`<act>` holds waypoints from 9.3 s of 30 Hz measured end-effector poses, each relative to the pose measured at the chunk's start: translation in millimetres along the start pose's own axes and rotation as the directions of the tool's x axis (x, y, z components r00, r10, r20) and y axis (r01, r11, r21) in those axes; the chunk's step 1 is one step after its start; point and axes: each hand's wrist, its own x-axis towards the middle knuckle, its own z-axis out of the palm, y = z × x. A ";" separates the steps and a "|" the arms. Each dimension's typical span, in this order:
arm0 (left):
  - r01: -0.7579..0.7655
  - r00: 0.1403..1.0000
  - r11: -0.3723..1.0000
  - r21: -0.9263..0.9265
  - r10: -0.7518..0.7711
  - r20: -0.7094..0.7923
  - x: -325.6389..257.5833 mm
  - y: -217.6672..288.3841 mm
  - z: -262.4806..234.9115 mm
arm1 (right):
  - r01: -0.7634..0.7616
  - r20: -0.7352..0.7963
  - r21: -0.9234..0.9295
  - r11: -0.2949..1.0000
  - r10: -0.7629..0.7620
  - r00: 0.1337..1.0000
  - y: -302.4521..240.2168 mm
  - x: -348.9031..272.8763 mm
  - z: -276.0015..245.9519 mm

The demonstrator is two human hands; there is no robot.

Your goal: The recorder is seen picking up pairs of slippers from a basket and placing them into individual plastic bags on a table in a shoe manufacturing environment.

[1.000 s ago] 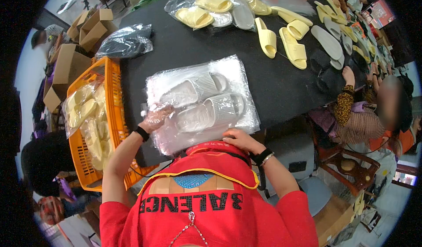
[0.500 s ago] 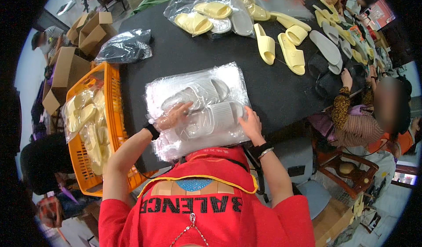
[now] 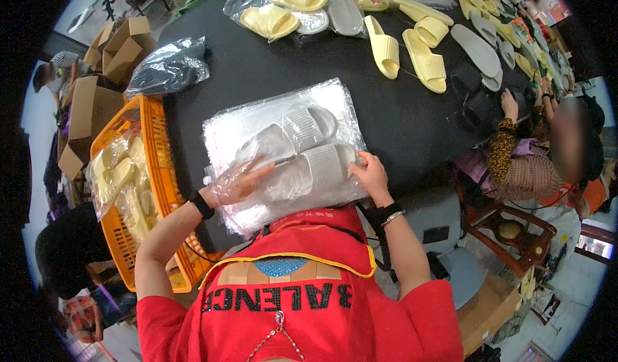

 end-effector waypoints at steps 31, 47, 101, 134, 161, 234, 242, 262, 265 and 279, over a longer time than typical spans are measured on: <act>0.159 0.881 0.981 0.108 -0.092 -0.464 95.2 -9.6 51.8 | -0.108 0.200 0.367 0.924 0.035 0.979 10.0 -34.1 6.5; 0.249 0.895 0.941 0.231 -0.132 -0.427 72.7 -17.0 51.8 | 0.149 0.020 0.130 0.980 -0.152 0.988 -70.7 75.6 -17.0; 0.625 0.499 0.727 -0.283 -0.651 -0.572 -108.3 -94.7 95.3 | 0.435 -0.043 -0.563 0.702 -0.551 0.833 -55.9 70.2 28.1; 0.681 0.470 0.723 -0.114 -0.552 -0.689 54.5 -43.8 59.8 | 0.655 0.275 -0.422 0.627 -0.600 0.751 -2.1 -2.4 48.9; 0.471 0.612 0.874 -0.121 -0.423 -0.668 88.7 5.1 65.4 | 0.247 0.038 -0.038 0.968 -0.245 0.969 -15.0 -8.4 32.6; 0.585 0.399 0.767 -0.263 -0.555 -0.730 9.4 -127.9 -22.7 | -0.117 0.072 0.133 0.984 0.108 0.992 -36.2 71.8 5.7; 0.446 0.839 0.895 -0.010 -0.422 -0.344 112.0 -109.5 -38.7 | -0.225 0.058 0.051 0.973 0.222 0.973 -37.9 69.5 3.7; 0.450 0.863 0.891 0.064 -0.415 -0.289 114.0 -109.4 -27.1 | -0.078 -0.005 -0.141 0.987 0.078 0.997 -47.2 66.4 17.2; 0.430 0.868 0.902 -0.033 -0.423 -0.262 109.8 -109.6 -19.2 | -0.097 0.032 -0.088 0.991 0.100 0.994 -51.8 67.6 16.7; 0.537 0.727 0.838 -0.094 -0.516 -0.452 71.2 -114.0 -11.7 | -0.001 -0.054 0.068 0.998 0.005 0.999 -42.2 68.4 5.3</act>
